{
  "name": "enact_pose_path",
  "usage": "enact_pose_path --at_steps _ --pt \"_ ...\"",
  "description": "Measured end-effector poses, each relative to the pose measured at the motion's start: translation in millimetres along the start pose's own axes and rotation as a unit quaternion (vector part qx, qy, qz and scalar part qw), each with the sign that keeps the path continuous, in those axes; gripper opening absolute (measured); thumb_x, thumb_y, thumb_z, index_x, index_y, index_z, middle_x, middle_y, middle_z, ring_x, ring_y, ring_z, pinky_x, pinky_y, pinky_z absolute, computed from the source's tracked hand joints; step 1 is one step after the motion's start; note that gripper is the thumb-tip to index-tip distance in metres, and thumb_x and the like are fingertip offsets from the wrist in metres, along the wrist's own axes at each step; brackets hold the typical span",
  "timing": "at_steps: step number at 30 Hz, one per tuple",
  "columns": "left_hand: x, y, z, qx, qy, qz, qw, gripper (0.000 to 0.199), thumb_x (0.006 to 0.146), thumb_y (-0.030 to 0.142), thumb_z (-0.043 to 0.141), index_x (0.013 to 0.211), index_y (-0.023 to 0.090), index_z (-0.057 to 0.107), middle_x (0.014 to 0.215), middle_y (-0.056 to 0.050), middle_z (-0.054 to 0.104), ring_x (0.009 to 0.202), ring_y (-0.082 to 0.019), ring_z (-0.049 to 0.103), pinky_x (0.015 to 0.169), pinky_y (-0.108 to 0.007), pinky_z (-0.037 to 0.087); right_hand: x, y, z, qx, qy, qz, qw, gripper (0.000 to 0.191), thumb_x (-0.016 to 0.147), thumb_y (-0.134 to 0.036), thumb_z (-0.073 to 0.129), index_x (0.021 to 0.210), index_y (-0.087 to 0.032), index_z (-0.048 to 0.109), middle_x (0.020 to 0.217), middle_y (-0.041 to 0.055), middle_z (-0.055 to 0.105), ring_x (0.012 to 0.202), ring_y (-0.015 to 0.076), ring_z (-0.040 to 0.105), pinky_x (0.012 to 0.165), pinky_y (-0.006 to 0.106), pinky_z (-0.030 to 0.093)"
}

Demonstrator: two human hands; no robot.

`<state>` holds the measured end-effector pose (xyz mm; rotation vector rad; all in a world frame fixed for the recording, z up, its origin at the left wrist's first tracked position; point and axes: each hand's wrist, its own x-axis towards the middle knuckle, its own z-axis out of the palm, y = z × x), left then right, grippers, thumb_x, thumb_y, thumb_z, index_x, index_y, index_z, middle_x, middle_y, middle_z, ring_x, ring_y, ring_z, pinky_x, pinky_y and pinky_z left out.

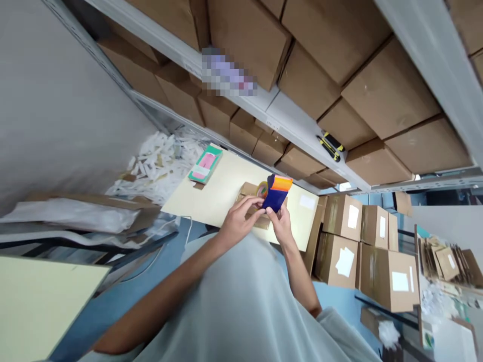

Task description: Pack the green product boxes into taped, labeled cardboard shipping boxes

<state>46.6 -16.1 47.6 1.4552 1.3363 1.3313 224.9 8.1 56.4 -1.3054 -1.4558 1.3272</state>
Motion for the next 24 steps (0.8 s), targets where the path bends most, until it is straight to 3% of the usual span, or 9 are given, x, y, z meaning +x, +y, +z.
enact_pose_path --at_steps 5,11,17,24 --pt "0 18 -12.1 0.014 0.001 0.01 1.0 0.022 0.109 0.04 0.071 0.123 0.025 0.079 0.118 -0.008 0.083 0.112 -0.026 0.079 0.103 -0.041 0.068 1 -9 -4 0.003 0.004 0.026 1.0 0.069 0.095 -0.084 0.079 0.121 -0.02 0.079 0.12 0.0114 0.087 0.117 0.0313 0.082 0.111 0.046 0.067" --pt "21 34 -44.6 -0.02 0.064 -0.018 0.998 0.044 0.105 0.047 0.07 0.142 0.023 0.075 0.134 -0.013 0.078 0.113 -0.026 0.076 0.096 -0.041 0.068 -7 -20 -17 -0.087 -0.052 0.002 0.995 0.067 0.099 -0.082 0.077 0.129 -0.021 0.079 0.125 0.0109 0.087 0.116 0.0296 0.082 0.109 0.041 0.067" --pt "47 52 -69.6 0.011 -0.024 -0.016 1.0 0.033 0.101 0.052 0.078 0.121 0.026 0.085 0.115 -0.008 0.08 0.099 -0.023 0.074 0.09 -0.036 0.065 -18 -20 -38 -0.207 -0.117 -0.029 0.971 0.051 0.106 -0.068 0.08 0.126 -0.021 0.078 0.118 0.0127 0.085 0.106 0.0288 0.08 0.1 0.04 0.067" --pt "49 55 -75.8 0.013 -0.094 -0.001 0.996 0.025 0.102 0.053 0.076 0.101 0.03 0.088 0.102 -0.005 0.082 0.098 -0.024 0.076 0.085 -0.035 0.063 -18 -24 -53 -0.315 -0.166 -0.107 0.928 0.037 0.112 -0.056 0.076 0.126 -0.022 0.077 0.115 0.0129 0.08 0.111 0.0311 0.076 0.104 0.044 0.064"
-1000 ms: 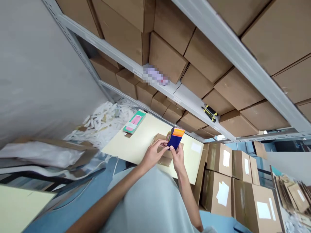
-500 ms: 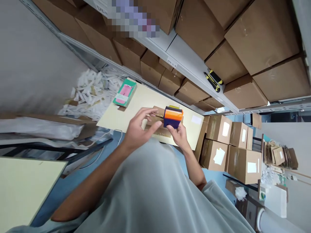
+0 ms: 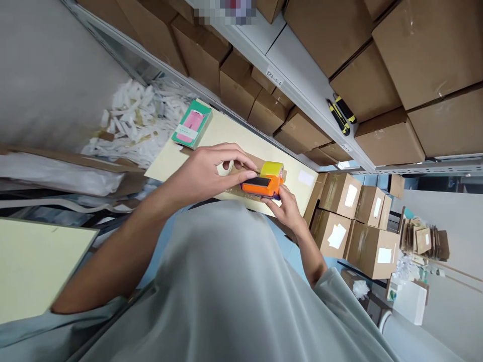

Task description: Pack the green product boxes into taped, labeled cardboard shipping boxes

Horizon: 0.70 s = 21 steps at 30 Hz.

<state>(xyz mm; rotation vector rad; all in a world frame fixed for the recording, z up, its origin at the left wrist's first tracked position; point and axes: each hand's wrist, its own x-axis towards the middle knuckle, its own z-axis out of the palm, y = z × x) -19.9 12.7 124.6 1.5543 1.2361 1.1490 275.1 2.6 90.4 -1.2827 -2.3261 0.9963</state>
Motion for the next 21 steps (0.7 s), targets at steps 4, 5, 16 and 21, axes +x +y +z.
enact_pose_path --at_steps 4,5,16,21 --pt "-3 -3 2.5 0.012 -0.004 0.036 0.999 0.026 0.105 0.052 0.073 0.095 0.032 0.087 0.097 -0.004 0.083 0.098 -0.025 0.077 0.089 -0.037 0.064 -1 5 -5 -0.029 -0.016 -0.002 0.999 0.033 0.115 -0.054 0.072 0.127 -0.023 0.076 0.115 0.0132 0.08 0.112 0.0318 0.074 0.105 0.046 0.063" --pt "-4 -4 4.3 0.019 0.003 0.042 0.999 0.025 0.106 0.052 0.073 0.095 0.033 0.086 0.096 -0.003 0.083 0.097 -0.025 0.077 0.092 -0.038 0.064 -1 6 -5 -0.029 -0.02 -0.001 0.999 0.034 0.115 -0.055 0.071 0.127 -0.023 0.075 0.118 0.0139 0.08 0.113 0.032 0.074 0.105 0.046 0.063" --pt "-50 -40 55.6 0.009 0.111 -0.103 0.988 0.025 0.105 0.044 0.069 0.092 0.027 0.083 0.098 -0.003 0.084 0.095 -0.023 0.078 0.098 -0.035 0.067 -26 14 -30 -0.092 -0.176 0.077 0.977 0.042 0.117 -0.064 0.064 0.106 -0.024 0.069 0.096 0.0098 0.076 0.094 0.0296 0.072 0.091 0.041 0.06" --pt "-52 -89 55.1 -0.106 0.217 -0.259 0.935 0.022 0.094 0.049 0.082 0.093 0.028 0.082 0.097 -0.002 0.083 0.094 -0.024 0.08 0.098 -0.04 0.071 -10 31 -66 -0.111 -0.27 0.161 0.943 0.05 0.115 -0.072 0.06 0.098 -0.025 0.065 0.078 0.0016 0.067 0.072 0.0234 0.065 0.07 0.034 0.051"
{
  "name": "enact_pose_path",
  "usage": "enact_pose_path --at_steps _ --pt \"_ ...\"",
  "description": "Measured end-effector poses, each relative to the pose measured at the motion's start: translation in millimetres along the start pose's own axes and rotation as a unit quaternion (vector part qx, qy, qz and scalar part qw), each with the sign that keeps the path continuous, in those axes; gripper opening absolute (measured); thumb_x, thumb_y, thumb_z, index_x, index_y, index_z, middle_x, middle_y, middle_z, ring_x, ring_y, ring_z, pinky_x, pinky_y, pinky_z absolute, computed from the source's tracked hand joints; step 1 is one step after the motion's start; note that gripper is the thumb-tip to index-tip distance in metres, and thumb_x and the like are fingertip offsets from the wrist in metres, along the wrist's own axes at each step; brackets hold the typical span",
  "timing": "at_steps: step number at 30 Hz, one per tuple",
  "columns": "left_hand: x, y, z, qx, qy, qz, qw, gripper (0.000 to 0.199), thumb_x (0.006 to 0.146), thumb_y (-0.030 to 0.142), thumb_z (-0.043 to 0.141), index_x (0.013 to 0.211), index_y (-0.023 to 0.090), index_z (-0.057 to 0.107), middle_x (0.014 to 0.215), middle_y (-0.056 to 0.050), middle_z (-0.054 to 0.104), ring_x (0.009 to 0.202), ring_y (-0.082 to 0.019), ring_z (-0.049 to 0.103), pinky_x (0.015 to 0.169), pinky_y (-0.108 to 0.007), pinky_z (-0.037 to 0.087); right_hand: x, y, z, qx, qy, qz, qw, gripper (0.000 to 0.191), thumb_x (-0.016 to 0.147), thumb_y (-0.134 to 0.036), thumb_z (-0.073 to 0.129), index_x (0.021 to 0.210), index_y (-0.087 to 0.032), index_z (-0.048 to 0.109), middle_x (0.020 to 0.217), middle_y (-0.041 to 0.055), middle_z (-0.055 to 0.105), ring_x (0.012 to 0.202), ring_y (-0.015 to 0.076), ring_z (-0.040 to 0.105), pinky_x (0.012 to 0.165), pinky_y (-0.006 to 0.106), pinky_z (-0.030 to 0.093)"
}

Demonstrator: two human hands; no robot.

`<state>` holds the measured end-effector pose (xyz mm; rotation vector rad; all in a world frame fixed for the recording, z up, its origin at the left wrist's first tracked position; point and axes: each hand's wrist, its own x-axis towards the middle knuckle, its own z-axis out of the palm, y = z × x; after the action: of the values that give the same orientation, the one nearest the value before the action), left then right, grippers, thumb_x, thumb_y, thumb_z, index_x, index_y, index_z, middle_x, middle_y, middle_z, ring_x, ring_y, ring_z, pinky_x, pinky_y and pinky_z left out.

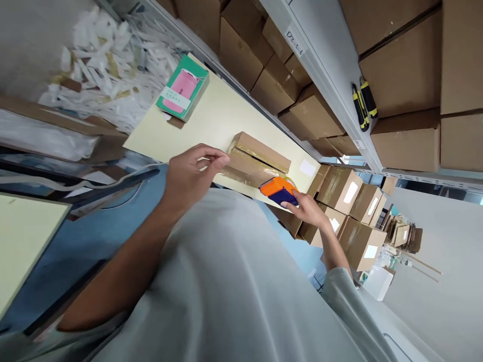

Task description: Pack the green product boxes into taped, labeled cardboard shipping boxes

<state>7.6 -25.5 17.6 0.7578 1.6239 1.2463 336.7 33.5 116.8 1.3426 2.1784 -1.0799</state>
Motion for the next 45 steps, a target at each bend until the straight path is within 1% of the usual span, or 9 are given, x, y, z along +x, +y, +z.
enact_pose_path --at_steps 4,9,16,26,32,36,40,43,45 --pt "33 -38 11.9 -0.156 -0.003 -0.124 0.98 0.037 0.081 0.055 0.095 0.087 0.023 0.077 0.086 -0.003 0.076 0.093 -0.025 0.079 0.097 -0.051 0.076 34 7 -40 0.056 -0.089 0.029 0.994 0.054 0.109 -0.076 0.066 0.109 -0.022 0.07 0.086 0.0021 0.075 0.074 0.0208 0.069 0.069 0.032 0.053" --pt "58 -73 30.0 -0.218 0.004 -0.203 0.955 0.037 0.084 0.048 0.098 0.086 0.022 0.072 0.084 -0.003 0.072 0.094 -0.024 0.079 0.1 -0.052 0.076 90 16 -66 0.173 -0.191 0.026 0.966 0.063 0.102 -0.079 0.075 0.117 -0.018 0.073 0.103 0.0097 0.085 0.087 0.022 0.079 0.078 0.034 0.065" --pt "69 -95 35.0 -0.188 0.022 -0.217 0.958 0.031 0.088 0.043 0.096 0.088 0.022 0.074 0.087 -0.005 0.076 0.097 -0.025 0.081 0.099 -0.05 0.076 130 29 -58 0.225 -0.252 0.062 0.939 0.065 0.093 -0.081 0.086 0.106 -0.018 0.074 0.093 0.0065 0.084 0.082 0.0186 0.078 0.073 0.029 0.067" --pt "80 -125 35.3 -0.18 0.026 -0.236 0.954 0.036 0.091 0.051 0.093 0.089 0.022 0.07 0.078 -0.001 0.069 0.087 -0.021 0.076 0.089 -0.044 0.076 151 23 -54 0.228 -0.277 0.087 0.929 0.067 0.095 -0.085 0.081 0.108 -0.019 0.073 0.094 0.0049 0.083 0.08 0.0181 0.078 0.072 0.029 0.067" --pt "87 -148 49.1 -0.093 0.011 -0.241 0.966 0.02 0.098 0.035 0.08 0.09 0.021 0.07 0.083 -0.003 0.074 0.083 -0.02 0.074 0.087 -0.036 0.068 156 20 -52 0.221 -0.272 0.098 0.932 0.065 0.095 -0.084 0.081 0.106 -0.02 0.073 0.092 0.004 0.083 0.077 0.0173 0.076 0.07 0.029 0.066" --pt "85 -145 53.2 -0.014 0.005 -0.174 0.985 0.007 0.099 0.027 0.077 0.1 0.022 0.072 0.096 -0.004 0.077 0.09 -0.02 0.074 0.092 -0.032 0.06 153 20 -48 0.228 -0.258 0.089 0.934 0.066 0.095 -0.084 0.081 0.106 -0.02 0.074 0.09 0.0035 0.082 0.075 0.0172 0.075 0.067 0.029 0.065" --pt "80 -127 47.3 0.032 0.03 -0.134 0.99 0.028 0.094 0.024 0.084 0.119 0.024 0.072 0.11 -0.004 0.076 0.087 -0.019 0.071 0.087 -0.031 0.058 149 18 -46 0.241 -0.245 0.079 0.936 0.063 0.095 -0.082 0.083 0.101 -0.021 0.072 0.087 0.0034 0.081 0.072 0.0167 0.073 0.066 0.03 0.064" --pt "75 -111 47.8 0.086 0.017 -0.082 0.993 0.016 0.095 0.03 0.086 0.103 0.023 0.073 0.108 -0.005 0.076 0.089 -0.021 0.071 0.091 -0.035 0.058 147 21 -43 0.242 -0.238 0.062 0.938 0.061 0.095 -0.08 0.083 0.097 -0.021 0.07 0.084 0.002 0.08 0.069 0.0153 0.07 0.062 0.027 0.061" --pt "71 -104 52.5 0.118 0.011 -0.067 0.991 0.022 0.091 0.033 0.091 0.094 0.023 0.071 0.101 -0.005 0.076 0.089 -0.023 0.072 0.092 -0.037 0.059 147 24 -41 0.237 -0.241 0.043 0.94 0.061 0.094 -0.08 0.083 0.093 -0.02 0.07 0.082 0.0013 0.079 0.069 0.0152 0.07 0.061 0.026 0.059"
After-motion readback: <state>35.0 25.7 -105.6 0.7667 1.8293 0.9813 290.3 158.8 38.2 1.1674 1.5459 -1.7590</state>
